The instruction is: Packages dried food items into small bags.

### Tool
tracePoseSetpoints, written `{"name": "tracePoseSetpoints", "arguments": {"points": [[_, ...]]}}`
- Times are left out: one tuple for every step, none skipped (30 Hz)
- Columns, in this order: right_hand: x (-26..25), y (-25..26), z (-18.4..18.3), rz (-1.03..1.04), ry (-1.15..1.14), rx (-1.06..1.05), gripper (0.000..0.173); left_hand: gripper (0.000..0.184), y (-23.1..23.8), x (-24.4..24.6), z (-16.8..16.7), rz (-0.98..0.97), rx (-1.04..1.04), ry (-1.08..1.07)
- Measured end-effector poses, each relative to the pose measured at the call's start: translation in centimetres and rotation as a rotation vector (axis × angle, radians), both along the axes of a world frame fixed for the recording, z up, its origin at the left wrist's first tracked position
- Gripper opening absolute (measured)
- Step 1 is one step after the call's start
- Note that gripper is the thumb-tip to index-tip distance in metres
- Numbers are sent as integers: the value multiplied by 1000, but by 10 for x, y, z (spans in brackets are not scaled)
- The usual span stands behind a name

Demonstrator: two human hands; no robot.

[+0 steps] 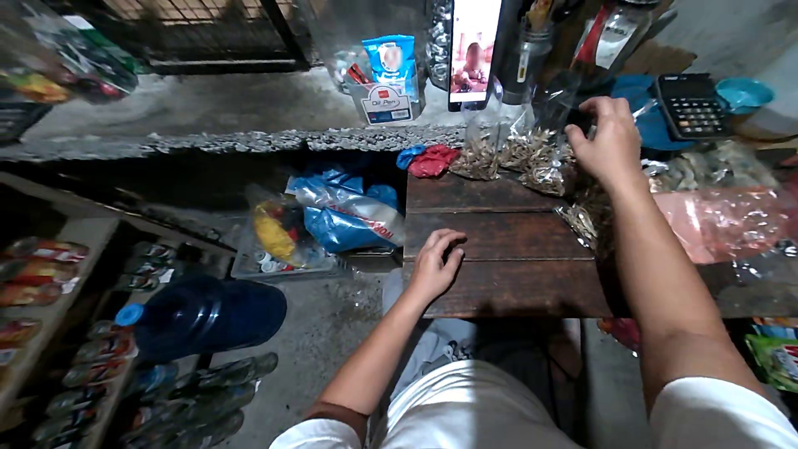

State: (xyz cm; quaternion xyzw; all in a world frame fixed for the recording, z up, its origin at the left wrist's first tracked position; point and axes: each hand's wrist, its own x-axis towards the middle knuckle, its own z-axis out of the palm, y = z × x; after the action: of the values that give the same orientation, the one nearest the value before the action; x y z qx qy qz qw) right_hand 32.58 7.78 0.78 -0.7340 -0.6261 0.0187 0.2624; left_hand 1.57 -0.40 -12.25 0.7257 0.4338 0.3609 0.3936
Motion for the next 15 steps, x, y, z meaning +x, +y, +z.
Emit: {"name": "tracePoseSetpoints", "arguments": {"points": [[-1,2,0,-5,17,17,53,31,0,0,0,0,0,2],[-2,4,1,-7,32,31,60,31,0,0,-1,-1,2,2],[-4,6,1,-8,48,37,67,31,0,0,-1,-1,1,1],[-5,9,2,-9,63,40,74,31,0,0,-1,0,-2,0],[-6,12,1,-10,76,37,79,31,0,0,-1,1,-3,-1],[-7,15,1,-9,91,32,83,31,0,0,-1,2,-2,-2],[-8,18,0,-3,108,26,83,30,0,0,-1,2,-1,-3],[-9,21,0,2,125,9,81,30,0,0,-1,3,0,-3],[-9,24,1,9,137,-10,75,30,0,0,-1,4,-1,-2],[-8,26,1,17,148,-24,65,30,0,0,-1,5,-4,-3],[-7,29,1,20,150,-38,52,29,0,0,0,6,-7,-2],[-6,31,2,23,148,-45,42,29,0,0,0,7,-7,-1],[-6,33,3,23,146,-39,37,29,0,0,0,8,-6,0],[-7,34,4,19,149,-28,36,29,0,0,0,8,-5,0],[-9,35,7,8,156,-5,39,29,0,1,0,6,-1,-1]]}}
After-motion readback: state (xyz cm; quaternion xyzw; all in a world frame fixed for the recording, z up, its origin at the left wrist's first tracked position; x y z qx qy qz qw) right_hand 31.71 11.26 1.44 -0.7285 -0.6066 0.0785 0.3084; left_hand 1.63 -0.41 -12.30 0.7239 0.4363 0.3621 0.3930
